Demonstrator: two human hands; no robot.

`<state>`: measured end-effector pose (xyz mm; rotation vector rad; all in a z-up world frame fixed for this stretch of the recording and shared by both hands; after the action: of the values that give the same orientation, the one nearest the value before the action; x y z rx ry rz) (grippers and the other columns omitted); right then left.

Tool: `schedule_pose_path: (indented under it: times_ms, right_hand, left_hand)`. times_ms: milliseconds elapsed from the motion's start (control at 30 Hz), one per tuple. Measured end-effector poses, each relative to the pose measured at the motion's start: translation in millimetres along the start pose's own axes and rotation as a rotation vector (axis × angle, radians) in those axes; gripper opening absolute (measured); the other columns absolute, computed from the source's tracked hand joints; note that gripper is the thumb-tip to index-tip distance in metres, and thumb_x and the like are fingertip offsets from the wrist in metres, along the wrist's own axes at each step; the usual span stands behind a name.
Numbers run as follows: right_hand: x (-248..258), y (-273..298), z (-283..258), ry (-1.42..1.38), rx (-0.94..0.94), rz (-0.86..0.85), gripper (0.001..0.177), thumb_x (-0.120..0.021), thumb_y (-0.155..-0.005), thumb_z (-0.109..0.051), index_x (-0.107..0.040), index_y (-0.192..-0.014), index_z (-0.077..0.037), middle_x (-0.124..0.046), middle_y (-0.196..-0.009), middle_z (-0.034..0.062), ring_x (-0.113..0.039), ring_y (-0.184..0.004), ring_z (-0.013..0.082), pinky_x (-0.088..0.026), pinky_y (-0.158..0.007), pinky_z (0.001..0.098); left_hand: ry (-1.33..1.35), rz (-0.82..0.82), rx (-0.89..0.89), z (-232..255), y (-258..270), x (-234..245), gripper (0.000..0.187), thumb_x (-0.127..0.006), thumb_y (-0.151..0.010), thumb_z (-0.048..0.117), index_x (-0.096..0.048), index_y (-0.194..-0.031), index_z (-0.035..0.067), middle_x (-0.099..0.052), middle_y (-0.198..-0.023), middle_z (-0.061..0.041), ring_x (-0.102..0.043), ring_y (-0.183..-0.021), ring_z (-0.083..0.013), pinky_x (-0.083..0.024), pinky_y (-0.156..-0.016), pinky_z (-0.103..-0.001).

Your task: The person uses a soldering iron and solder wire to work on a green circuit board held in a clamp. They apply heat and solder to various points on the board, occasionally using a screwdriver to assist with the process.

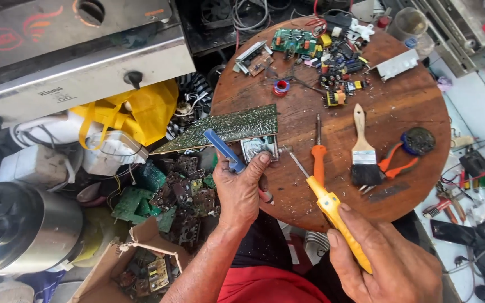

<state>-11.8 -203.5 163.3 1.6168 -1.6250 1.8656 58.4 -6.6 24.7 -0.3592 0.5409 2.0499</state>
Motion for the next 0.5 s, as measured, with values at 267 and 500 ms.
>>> schedule_pose_path:
  times_ms: [267, 500]
  right_hand:
    - [0, -6, 8, 0.033, 0.097, -0.108, 0.034, -0.076, -0.094, -0.016, -0.069, -0.124, -0.002, -0.076, -0.093, 0.0061, -0.070, -0.070, 0.0176, -0.055, -0.066, 0.0336]
    - [-6, -2, 7, 0.020, 0.058, -0.104, 0.029, -0.075, -0.096, -0.016, -0.070, -0.122, -0.005, -0.075, -0.091, 0.0030, -0.070, -0.073, 0.0152, -0.054, -0.068, 0.0320]
  left_hand:
    - [-0.151, -0.044, -0.093, 1, 10, -9, 0.022, -0.081, -0.085, 0.019, -0.069, -0.093, 0.003, -0.072, -0.077, -0.010, -0.043, -0.028, -0.0119, -0.038, -0.022, -0.023]
    - [-0.164, -0.058, -0.106, 2, 13, -11, 0.024, -0.082, -0.084, 0.021, -0.063, -0.085, 0.007, -0.058, -0.052, -0.004, -0.045, -0.024, -0.0139, -0.039, -0.022, -0.023]
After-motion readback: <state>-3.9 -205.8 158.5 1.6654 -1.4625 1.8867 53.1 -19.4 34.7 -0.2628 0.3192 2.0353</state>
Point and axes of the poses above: each hand's wrist, its own y-axis away from the middle knuckle, its own x-axis out of the back of the hand, z = x × y, the point moved 6 cm from there along -y, towards the middle knuckle
